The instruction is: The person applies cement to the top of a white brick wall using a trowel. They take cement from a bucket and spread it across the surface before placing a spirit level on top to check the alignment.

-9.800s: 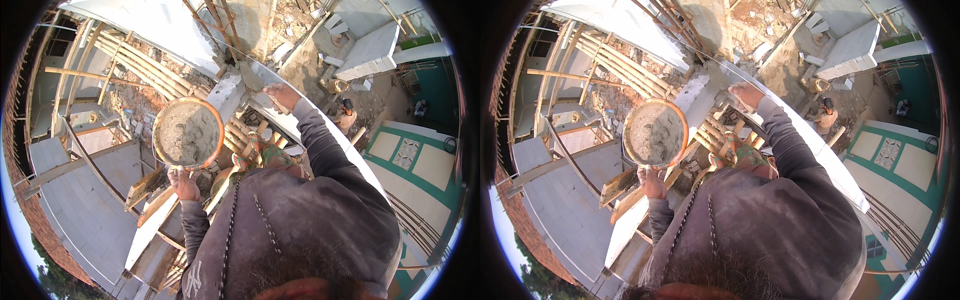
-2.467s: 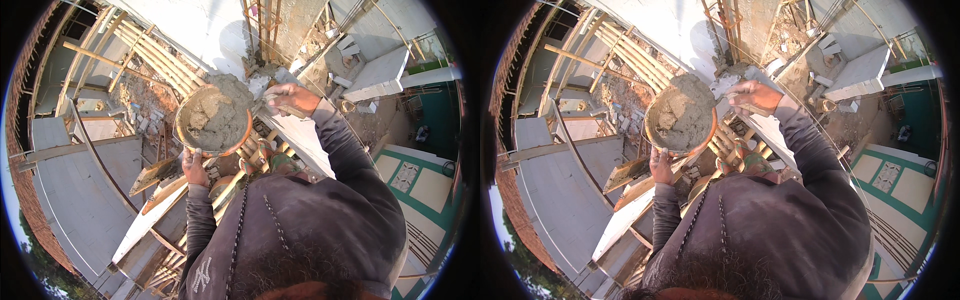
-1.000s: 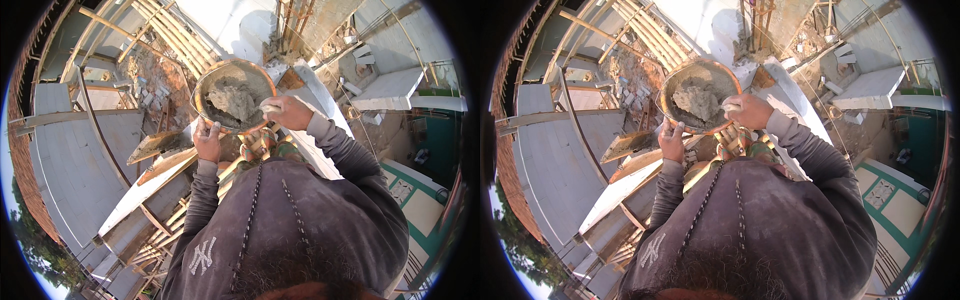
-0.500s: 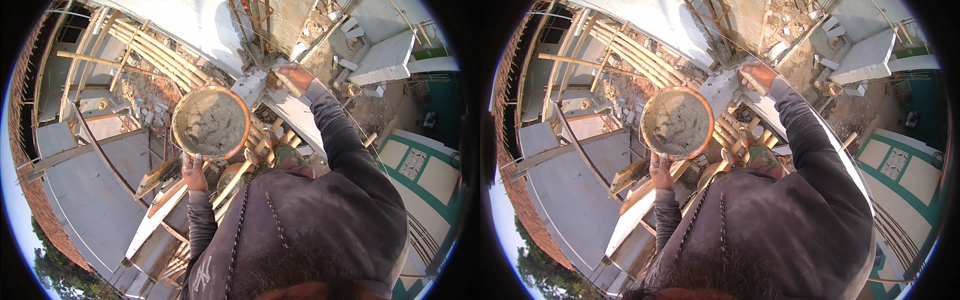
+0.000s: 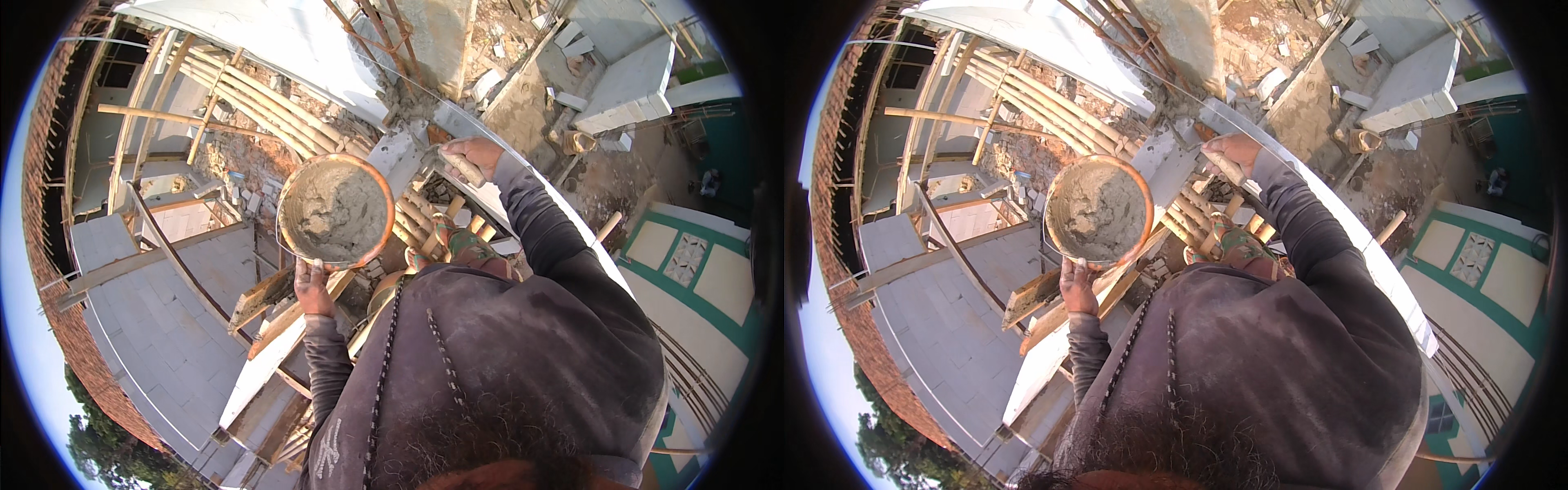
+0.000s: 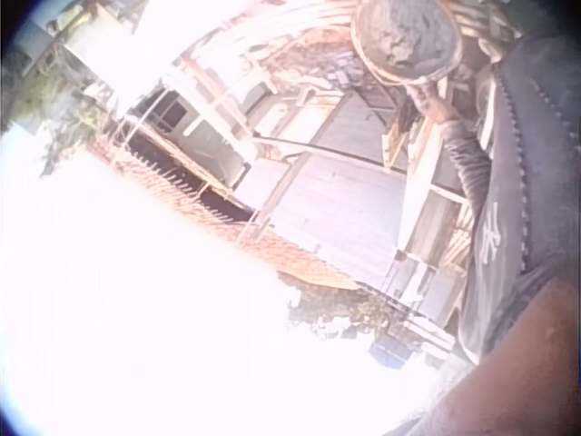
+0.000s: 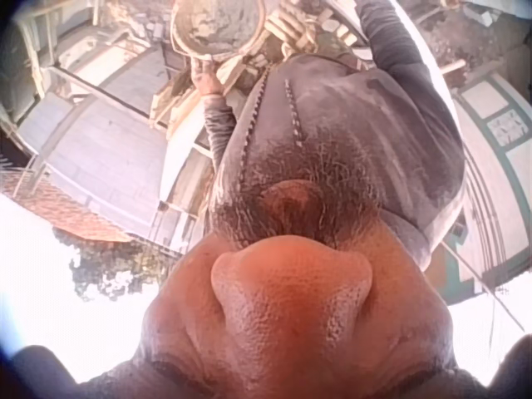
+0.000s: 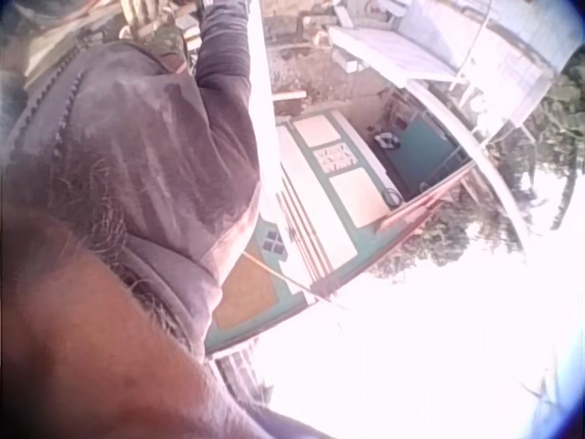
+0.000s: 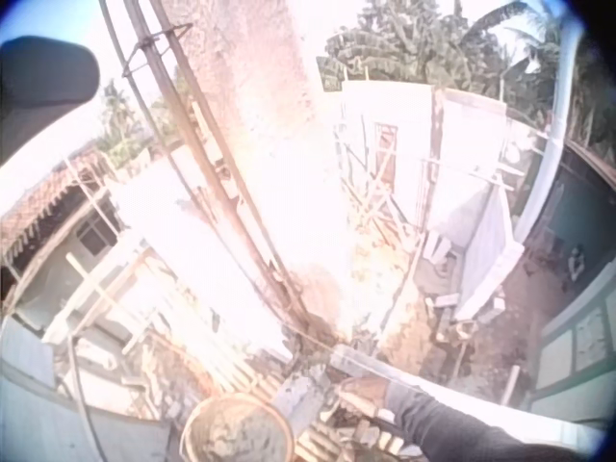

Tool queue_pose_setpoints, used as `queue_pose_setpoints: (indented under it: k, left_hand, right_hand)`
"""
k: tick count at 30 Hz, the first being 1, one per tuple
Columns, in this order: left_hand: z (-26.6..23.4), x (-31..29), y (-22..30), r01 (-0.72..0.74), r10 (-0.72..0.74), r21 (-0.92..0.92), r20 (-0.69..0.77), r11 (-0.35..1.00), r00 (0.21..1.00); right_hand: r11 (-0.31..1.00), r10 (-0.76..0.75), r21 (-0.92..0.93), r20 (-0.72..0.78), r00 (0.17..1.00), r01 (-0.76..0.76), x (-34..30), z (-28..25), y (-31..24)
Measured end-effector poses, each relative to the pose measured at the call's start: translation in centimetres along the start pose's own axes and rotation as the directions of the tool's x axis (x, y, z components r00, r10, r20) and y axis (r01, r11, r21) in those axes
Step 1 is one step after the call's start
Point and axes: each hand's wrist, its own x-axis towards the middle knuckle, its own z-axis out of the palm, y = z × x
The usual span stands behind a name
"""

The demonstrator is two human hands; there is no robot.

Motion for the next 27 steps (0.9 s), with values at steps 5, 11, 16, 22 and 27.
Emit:
queue_pose_setpoints:
  k: [5, 11, 16, 22, 27]
  left_hand:
    - [0.1, -0.2, -0.2, 0.008, -0.010, -0.035, -0.060, 0.999, 0.998]
    - [0.6, -0.5, 0.1, 0.003, -0.009, -0.093, -0.065, 0.996, 0.998]
    - [0.6, -0.3, -0.7, -0.024, 0.008, -0.156, -0.107, 0.987, 0.994]
    - [0.0, 0.0, -1.3, -0.038, 0.027, -0.102, -0.104, 0.994, 0.994]
    - [-0.7, 1.0, -2.4, -0.055, 0.046, -0.093, -0.100, 0.994, 0.994]
  right_hand:
    - [0.968, -0.191, -0.197, -0.170, 0.967, 0.156, 1.1, 1.0, -2.2]
    - [0.948, -0.257, -0.228, -0.144, 0.956, 0.221, -1.2, 3.7, 0.7]
    - [0.982, -0.139, -0.152, -0.186, 0.973, 0.111, -2.5, -0.5, 2.3]
    - [0.985, -0.157, -0.105, -0.232, 0.960, 0.135, -3.3, -2.5, -0.8]
    - [0.992, -0.107, 0.051, -0.099, 0.989, 0.112, -1.4, -3.0, -0.1]
